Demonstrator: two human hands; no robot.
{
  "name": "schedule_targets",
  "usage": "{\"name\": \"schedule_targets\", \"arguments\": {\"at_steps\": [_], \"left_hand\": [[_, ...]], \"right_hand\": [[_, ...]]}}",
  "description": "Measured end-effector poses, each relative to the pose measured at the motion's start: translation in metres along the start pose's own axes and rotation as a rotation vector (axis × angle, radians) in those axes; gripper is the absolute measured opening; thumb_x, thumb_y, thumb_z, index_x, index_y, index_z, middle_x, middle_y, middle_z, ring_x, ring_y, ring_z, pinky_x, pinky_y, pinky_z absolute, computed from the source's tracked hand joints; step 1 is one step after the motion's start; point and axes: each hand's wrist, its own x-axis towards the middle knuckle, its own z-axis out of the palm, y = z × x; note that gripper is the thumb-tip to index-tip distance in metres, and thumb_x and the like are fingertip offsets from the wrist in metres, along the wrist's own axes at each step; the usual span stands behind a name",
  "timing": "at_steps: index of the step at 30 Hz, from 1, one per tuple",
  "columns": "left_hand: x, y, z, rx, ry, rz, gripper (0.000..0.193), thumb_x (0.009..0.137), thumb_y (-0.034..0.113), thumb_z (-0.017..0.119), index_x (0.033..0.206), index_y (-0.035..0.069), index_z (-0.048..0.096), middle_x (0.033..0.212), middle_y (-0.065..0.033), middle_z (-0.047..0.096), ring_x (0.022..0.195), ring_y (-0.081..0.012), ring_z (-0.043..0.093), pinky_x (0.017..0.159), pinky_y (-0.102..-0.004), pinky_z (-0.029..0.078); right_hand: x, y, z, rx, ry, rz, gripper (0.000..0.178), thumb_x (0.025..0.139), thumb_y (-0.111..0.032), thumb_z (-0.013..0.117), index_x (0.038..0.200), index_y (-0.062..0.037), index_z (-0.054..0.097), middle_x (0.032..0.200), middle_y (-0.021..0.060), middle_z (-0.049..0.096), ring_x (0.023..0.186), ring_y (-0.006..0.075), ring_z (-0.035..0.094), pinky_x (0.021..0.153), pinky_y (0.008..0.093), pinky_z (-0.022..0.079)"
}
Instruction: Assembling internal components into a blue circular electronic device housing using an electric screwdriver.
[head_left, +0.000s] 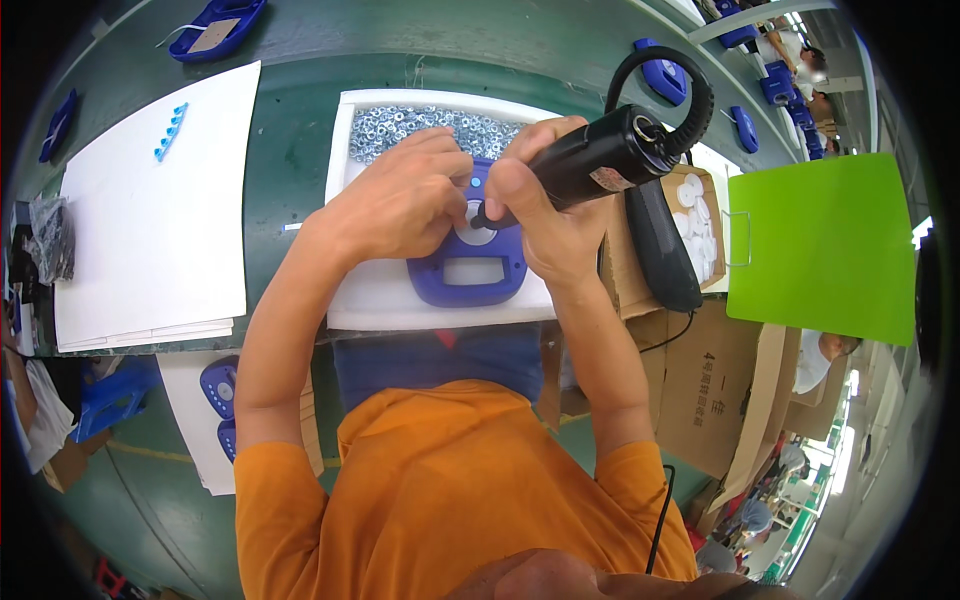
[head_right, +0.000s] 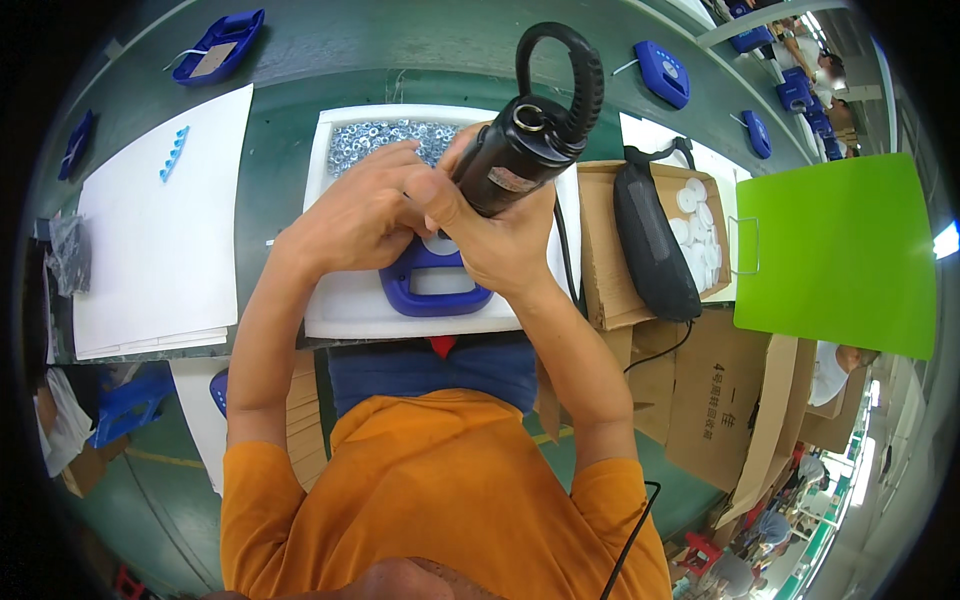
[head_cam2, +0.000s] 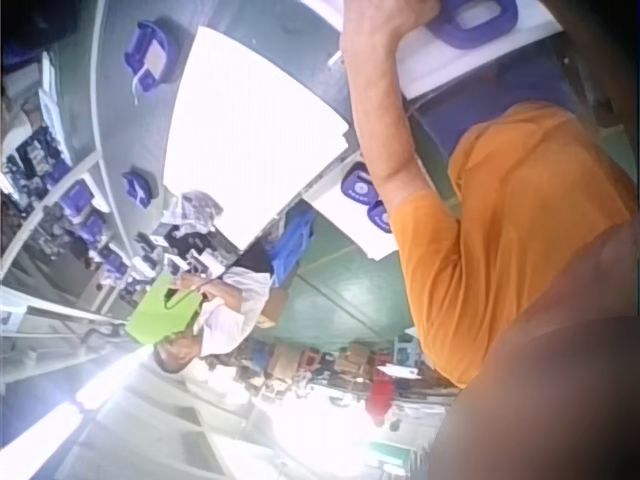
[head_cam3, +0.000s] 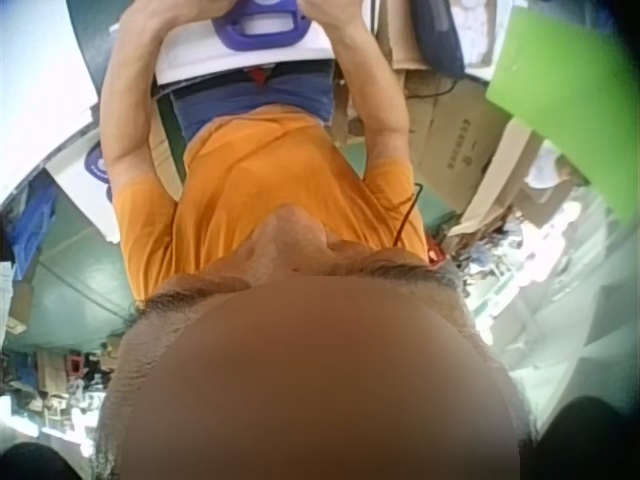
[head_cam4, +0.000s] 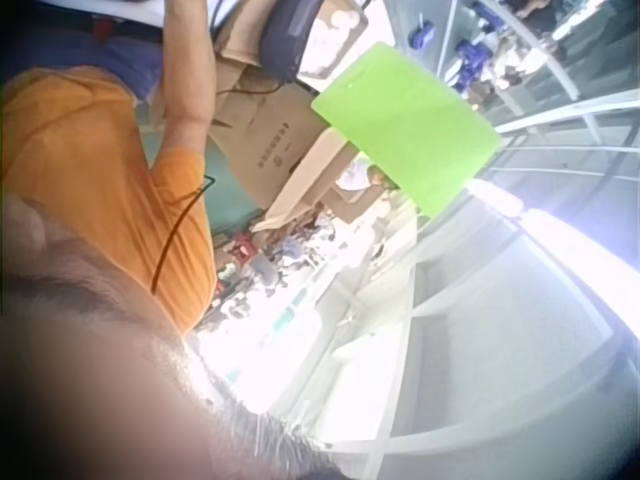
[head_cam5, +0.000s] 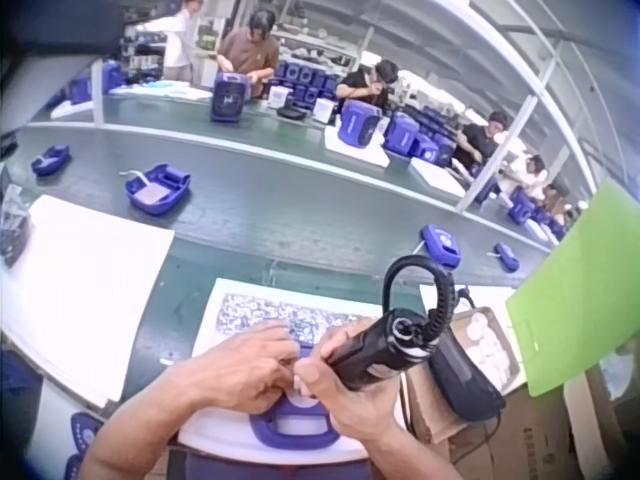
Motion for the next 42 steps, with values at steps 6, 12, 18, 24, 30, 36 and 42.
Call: {"name": "schedule_targets", "arguments": {"at_steps": [6,12,18,24,30,36,42], "left_hand": [[0.006,0.003,-0.004,0.008,-0.108,-0.077,0.018,0.075,0.002,0.077,0.082,0.013,0.09,0.097,-0.0083,0.067,0.109,-0.033,0.069,0.125,-0.0505,0.051],[0.004,0.008,-0.007,0.029,-0.125,-0.113,0.021,0.077,0.0,0.074,0.084,0.011,0.09,0.096,-0.0085,0.067,0.112,-0.0326,0.07,0.136,-0.0537,0.044],[0.006,0.008,-0.009,0.017,-0.135,-0.112,0.032,0.071,-0.006,0.072,0.089,0.01,0.092,0.095,-0.0101,0.065,0.109,-0.0344,0.07,0.138,-0.0584,0.043],[0.006,0.008,-0.01,0.007,-0.151,-0.127,0.031,0.071,-0.006,0.071,0.089,0.009,0.092,0.095,-0.0099,0.066,0.109,-0.0352,0.07,0.138,-0.0589,0.043],[0.011,0.009,-0.008,0.029,-0.113,-0.103,0.023,0.076,-0.003,0.074,0.086,0.009,0.091,0.092,-0.0085,0.066,0.104,-0.0327,0.071,0.135,-0.056,0.047],[0.009,0.011,-0.01,0.074,-0.116,-0.105,0.024,0.077,-0.003,0.075,0.088,0.01,0.092,0.095,-0.0078,0.068,0.106,-0.0328,0.071,0.135,-0.0553,0.047],[0.008,0.009,-0.013,0.012,-0.182,-0.167,0.029,0.072,-0.009,0.073,0.09,0.008,0.089,0.098,-0.0081,0.067,0.113,-0.0347,0.071,0.138,-0.0621,0.041]], "right_hand": [[0.0,-0.003,-0.008,0.016,-0.051,-0.009,0.044,0.095,-0.012,0.099,0.125,0.0015,0.071,0.089,0.0018,0.071,0.074,0.0103,0.07,0.065,0.0259,0.055],[0.011,-0.034,-0.053,0.126,0.026,-0.168,0.054,0.114,-0.036,0.073,0.149,0.0003,0.057,0.098,0.0095,0.068,0.086,0.0219,0.069,0.077,0.0365,0.056],[0.037,-0.054,-0.151,-0.364,0.374,0.189,0.033,0.116,-0.03,0.069,0.13,-0.0021,0.057,0.102,0.0092,0.07,0.087,0.0187,0.073,0.08,0.0364,0.065],[0.04,-0.018,-0.224,-1.088,0.151,0.489,0.059,0.109,-0.044,0.079,0.133,0.0078,0.064,0.101,0.0222,0.08,0.086,0.0288,0.082,0.08,0.0458,0.064],[0.031,0.01,-0.225,-1.536,0.01,0.431,0.063,0.107,-0.047,0.078,0.131,0.0107,0.072,0.113,0.0347,0.082,0.105,0.054,0.08,0.098,0.0592,0.06],[0.02,0.009,-0.162,-1.65,0.138,-0.236,0.036,0.107,-0.035,0.079,0.106,0.0017,0.081,0.098,0.024,0.084,0.088,0.0406,0.083,0.079,0.0498,0.067],[0.017,0.068,-0.092,-0.466,0.312,0.12,0.021,0.103,-0.023,0.081,0.105,-0.0031,0.085,0.093,0.0103,0.085,0.08,0.0198,0.08,0.077,0.0345,0.063]]}}
